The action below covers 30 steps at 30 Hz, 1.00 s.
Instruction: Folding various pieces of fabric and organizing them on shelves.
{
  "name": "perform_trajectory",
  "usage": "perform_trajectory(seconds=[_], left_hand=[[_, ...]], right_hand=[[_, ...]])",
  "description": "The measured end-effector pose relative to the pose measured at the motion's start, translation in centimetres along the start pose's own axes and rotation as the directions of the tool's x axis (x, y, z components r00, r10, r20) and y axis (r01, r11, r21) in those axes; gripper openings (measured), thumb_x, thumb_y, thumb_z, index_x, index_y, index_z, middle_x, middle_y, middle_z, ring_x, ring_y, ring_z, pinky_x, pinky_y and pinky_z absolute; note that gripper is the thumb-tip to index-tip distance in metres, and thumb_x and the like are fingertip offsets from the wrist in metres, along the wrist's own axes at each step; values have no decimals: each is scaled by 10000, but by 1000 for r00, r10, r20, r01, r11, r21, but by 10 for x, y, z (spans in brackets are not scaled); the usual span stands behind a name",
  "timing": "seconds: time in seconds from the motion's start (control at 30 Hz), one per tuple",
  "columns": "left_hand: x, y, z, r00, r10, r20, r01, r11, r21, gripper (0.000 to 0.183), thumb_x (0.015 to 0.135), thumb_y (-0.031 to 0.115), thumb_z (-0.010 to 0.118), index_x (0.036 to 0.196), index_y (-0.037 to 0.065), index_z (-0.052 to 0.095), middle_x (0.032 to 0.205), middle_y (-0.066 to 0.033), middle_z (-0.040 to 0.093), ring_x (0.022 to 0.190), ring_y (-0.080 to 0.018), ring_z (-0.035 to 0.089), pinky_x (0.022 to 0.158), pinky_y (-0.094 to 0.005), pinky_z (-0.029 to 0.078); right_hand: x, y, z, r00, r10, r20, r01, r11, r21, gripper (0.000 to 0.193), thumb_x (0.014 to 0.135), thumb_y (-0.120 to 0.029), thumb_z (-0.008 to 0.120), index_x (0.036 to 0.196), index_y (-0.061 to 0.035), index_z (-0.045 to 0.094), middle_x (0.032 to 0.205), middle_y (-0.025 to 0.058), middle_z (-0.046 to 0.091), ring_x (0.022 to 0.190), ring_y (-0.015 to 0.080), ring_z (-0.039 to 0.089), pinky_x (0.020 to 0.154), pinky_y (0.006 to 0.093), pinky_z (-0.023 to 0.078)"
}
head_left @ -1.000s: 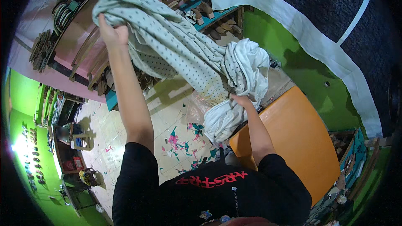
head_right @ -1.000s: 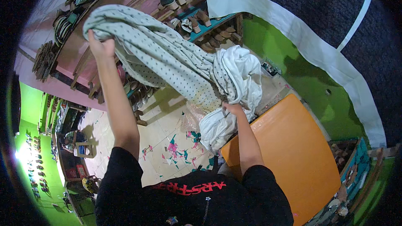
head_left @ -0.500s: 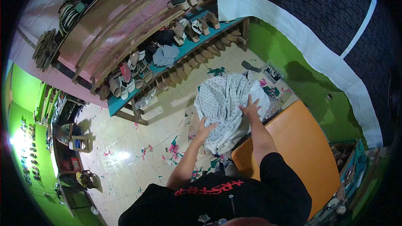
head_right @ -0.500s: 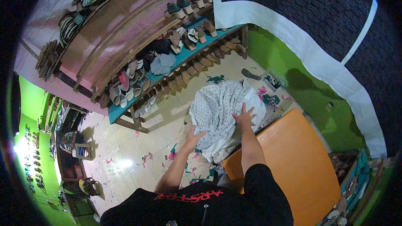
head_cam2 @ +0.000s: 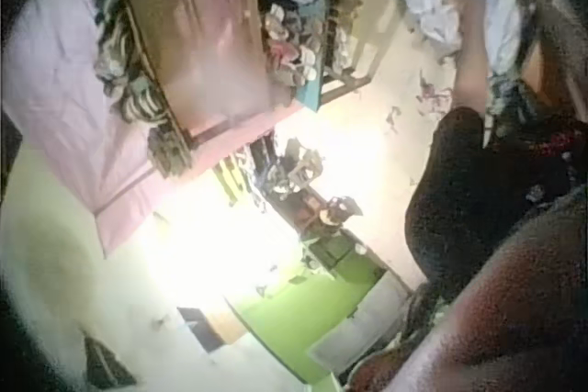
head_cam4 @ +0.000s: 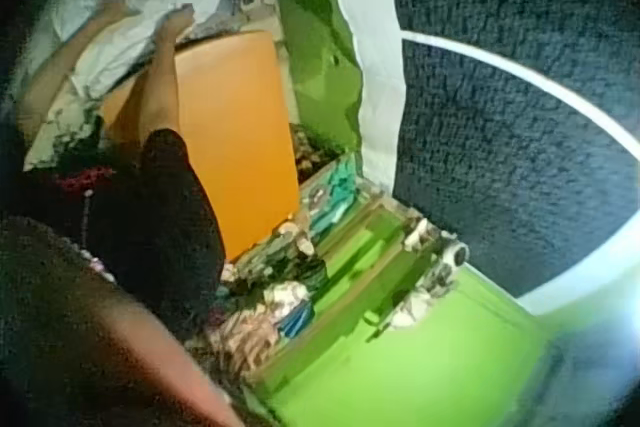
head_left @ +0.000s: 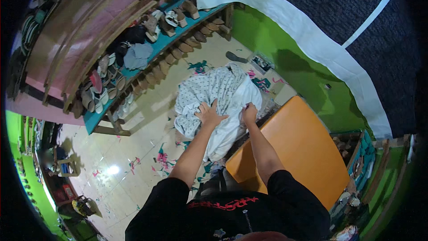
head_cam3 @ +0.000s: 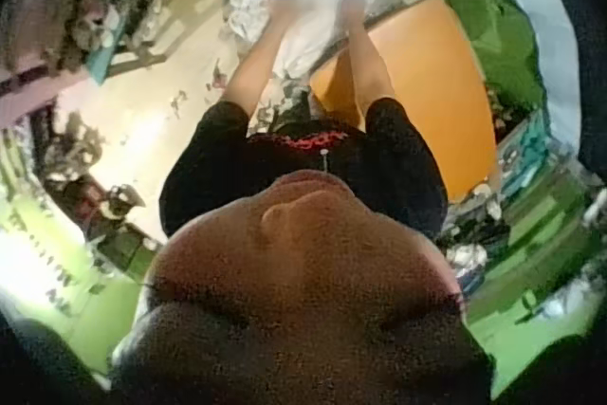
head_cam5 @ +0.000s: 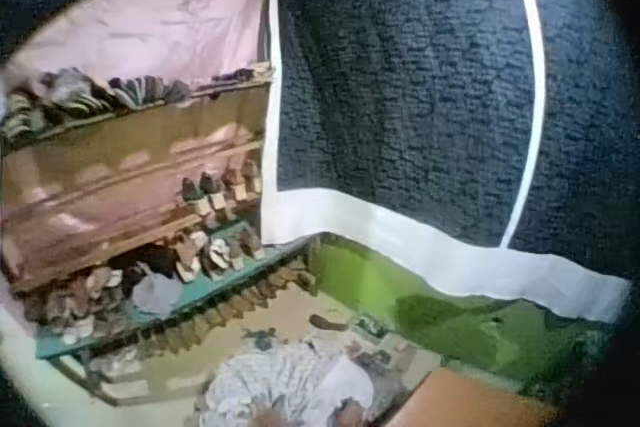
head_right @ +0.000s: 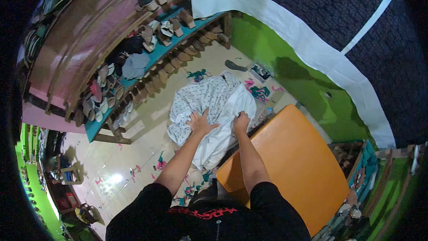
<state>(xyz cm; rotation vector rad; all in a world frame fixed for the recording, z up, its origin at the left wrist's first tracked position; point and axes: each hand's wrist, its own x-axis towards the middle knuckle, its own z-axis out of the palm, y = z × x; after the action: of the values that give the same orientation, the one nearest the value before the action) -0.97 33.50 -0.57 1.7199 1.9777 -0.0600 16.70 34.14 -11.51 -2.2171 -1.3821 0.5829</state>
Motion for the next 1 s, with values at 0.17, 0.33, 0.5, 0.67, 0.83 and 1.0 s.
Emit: perform_trajectory(seconds=[0.17, 0.33, 0.5, 0.67, 0.83, 1.0], left_hand=[[40, -35, 29, 993, -92, -71, 96, 994, 48, 547, 669, 470, 586, 1140, 222, 461, 1252, -201, 235, 1153, -348, 211, 850, -584, 211], [50, -81, -1, 923, -336, -186, 269, 912, -310, 400, 725, 337, 539, 1072, 139, 507, 1045, -198, 498, 964, -344, 481, 770, -484, 378], [48, -116, -12, 829, -315, -462, 76, 882, -466, 356, 719, 308, 539, 969, 55, 547, 842, -199, 582, 795, -350, 551, 725, -402, 422], [7, -88, -25, 970, -136, -201, 51, 925, -377, 458, 707, 356, 564, 1086, 109, 487, 1181, -180, 427, 1171, -343, 277, 905, -535, 198], [-30, -50, -29, 959, -192, -208, 126, 948, -291, 566, 720, 456, 499, 1194, 168, 389, 1319, -215, 183, 1225, -407, 20, 945, -556, 45], [-9, -114, -1, 957, 226, -181, -287, 826, -486, 537, 796, 342, 402, 1277, 132, 287, 1321, -139, 258, 1236, -299, 156, 957, -564, 28]], right_hand=[[-3, -14, -44, 949, 303, -87, -206, 805, 556, 143, 757, -103, 522, 854, -1, 545, 798, 105, 559, 717, 225, 519, 698, 317, 403], [-28, -7, -82, 873, 309, 378, -287, -301, 909, 246, 827, -121, 387, 1003, 14, 491, 969, 108, 529, 890, 216, 495, 791, 316, 398], [-54, -29, -84, 890, 68, 450, -402, -344, 848, 401, 813, -224, 437, 1121, 31, 417, 1056, 109, 513, 970, 225, 491, 840, 320, 387], [-67, -57, -87, 882, 40, 470, -420, 521, 743, 590, 732, -209, 609, 1173, 83, 348, 1025, 158, 536, 934, 195, 512, 810, 291, 395], [-95, -104, -95, 884, -170, 436, -356, 360, 862, 473, 694, -86, 608, 1107, 77, 446, 1026, 127, 534, 932, 160, 502, 823, 251, 369], [-124, -141, -114, 704, -555, 443, -530, 6, 848, 556, 577, -14, 473, 1129, 42, 442, 1102, 124, 505, 1035, 232, 464, 918, 335, 313]])
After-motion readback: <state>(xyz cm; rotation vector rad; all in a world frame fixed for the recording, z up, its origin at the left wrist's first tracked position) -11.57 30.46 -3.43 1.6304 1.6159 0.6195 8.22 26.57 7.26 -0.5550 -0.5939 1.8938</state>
